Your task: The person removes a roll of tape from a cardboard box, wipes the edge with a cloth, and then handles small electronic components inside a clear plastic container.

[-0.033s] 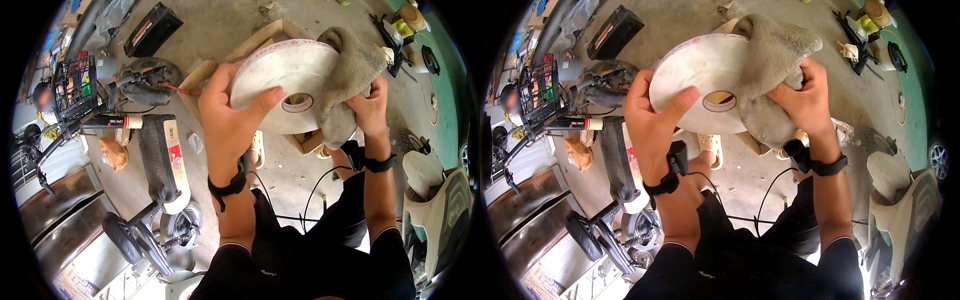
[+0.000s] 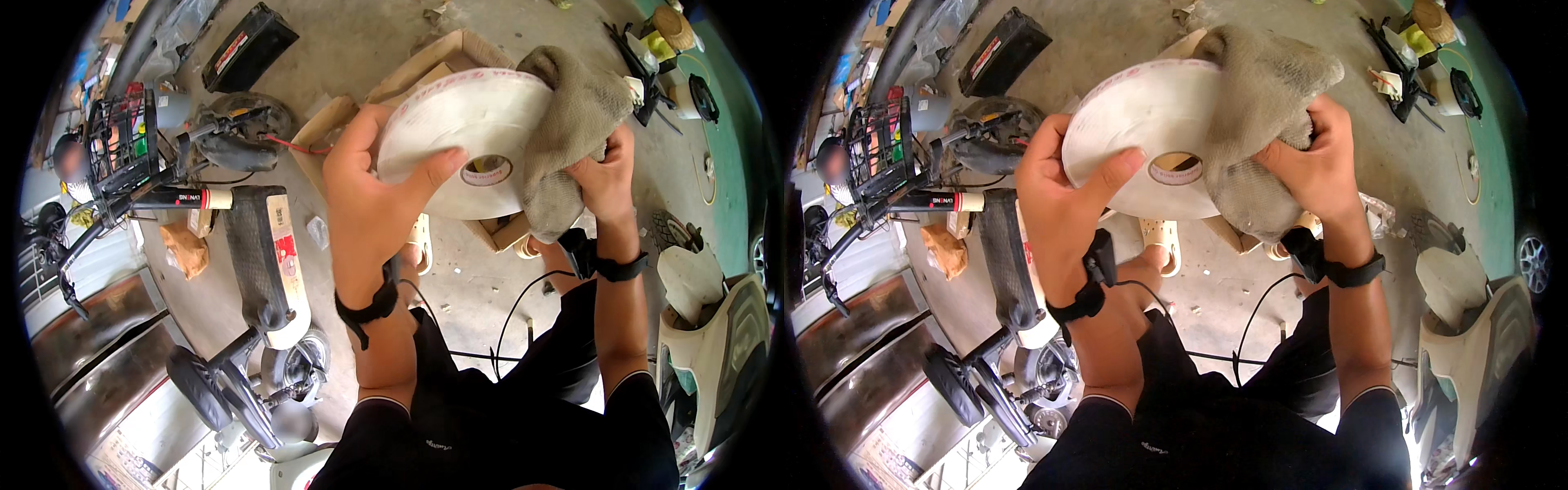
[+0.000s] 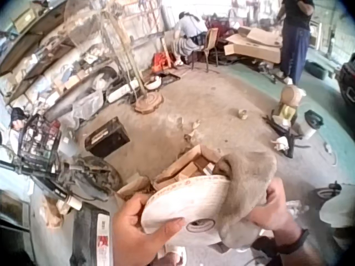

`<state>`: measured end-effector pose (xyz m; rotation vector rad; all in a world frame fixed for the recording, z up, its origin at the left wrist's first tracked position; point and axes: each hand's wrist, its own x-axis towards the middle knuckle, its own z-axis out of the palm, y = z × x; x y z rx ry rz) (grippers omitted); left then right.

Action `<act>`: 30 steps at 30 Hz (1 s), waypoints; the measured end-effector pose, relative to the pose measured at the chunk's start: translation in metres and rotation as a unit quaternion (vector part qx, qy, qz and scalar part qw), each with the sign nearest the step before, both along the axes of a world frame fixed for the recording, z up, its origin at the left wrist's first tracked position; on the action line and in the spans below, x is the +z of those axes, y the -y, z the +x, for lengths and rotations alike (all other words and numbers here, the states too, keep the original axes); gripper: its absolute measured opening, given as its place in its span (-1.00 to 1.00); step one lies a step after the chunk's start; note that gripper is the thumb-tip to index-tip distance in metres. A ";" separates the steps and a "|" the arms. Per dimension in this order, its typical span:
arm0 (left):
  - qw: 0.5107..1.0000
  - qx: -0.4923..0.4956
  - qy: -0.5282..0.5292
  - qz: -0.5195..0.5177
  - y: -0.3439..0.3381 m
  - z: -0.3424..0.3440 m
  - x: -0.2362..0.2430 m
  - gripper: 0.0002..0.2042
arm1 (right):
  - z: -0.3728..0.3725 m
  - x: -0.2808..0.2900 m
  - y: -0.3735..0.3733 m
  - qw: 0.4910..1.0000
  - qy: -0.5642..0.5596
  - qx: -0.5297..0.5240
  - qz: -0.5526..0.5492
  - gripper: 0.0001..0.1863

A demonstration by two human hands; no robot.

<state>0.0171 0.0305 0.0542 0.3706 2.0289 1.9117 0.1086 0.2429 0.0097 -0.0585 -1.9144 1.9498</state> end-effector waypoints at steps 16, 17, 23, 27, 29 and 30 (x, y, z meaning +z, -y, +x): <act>0.992 -0.038 -0.117 -0.016 0.010 0.005 -0.015 -0.69 | -0.012 0.012 0.022 0.992 0.051 0.033 0.114 -0.63; 0.993 -0.029 -0.116 -0.017 0.008 0.004 -0.016 -0.71 | -0.013 0.012 0.024 0.992 0.068 0.030 0.099 -0.64; 0.986 -0.046 -0.138 -0.078 0.009 0.003 -0.013 -0.72 | -0.011 0.017 0.027 0.990 0.068 0.034 0.120 -0.63; 0.952 -0.103 -0.224 -0.180 0.013 0.002 -0.016 -0.67 | -0.013 0.012 0.029 0.975 0.059 0.072 0.204 -0.60; 0.944 -0.130 -0.242 -0.182 0.012 0.003 -0.018 -0.66 | -0.013 0.009 0.034 0.969 0.042 0.082 0.227 -0.58; 0.949 -0.127 -0.224 -0.184 0.013 0.004 -0.019 -0.67 | -0.013 0.007 0.034 0.969 0.046 0.089 0.228 -0.57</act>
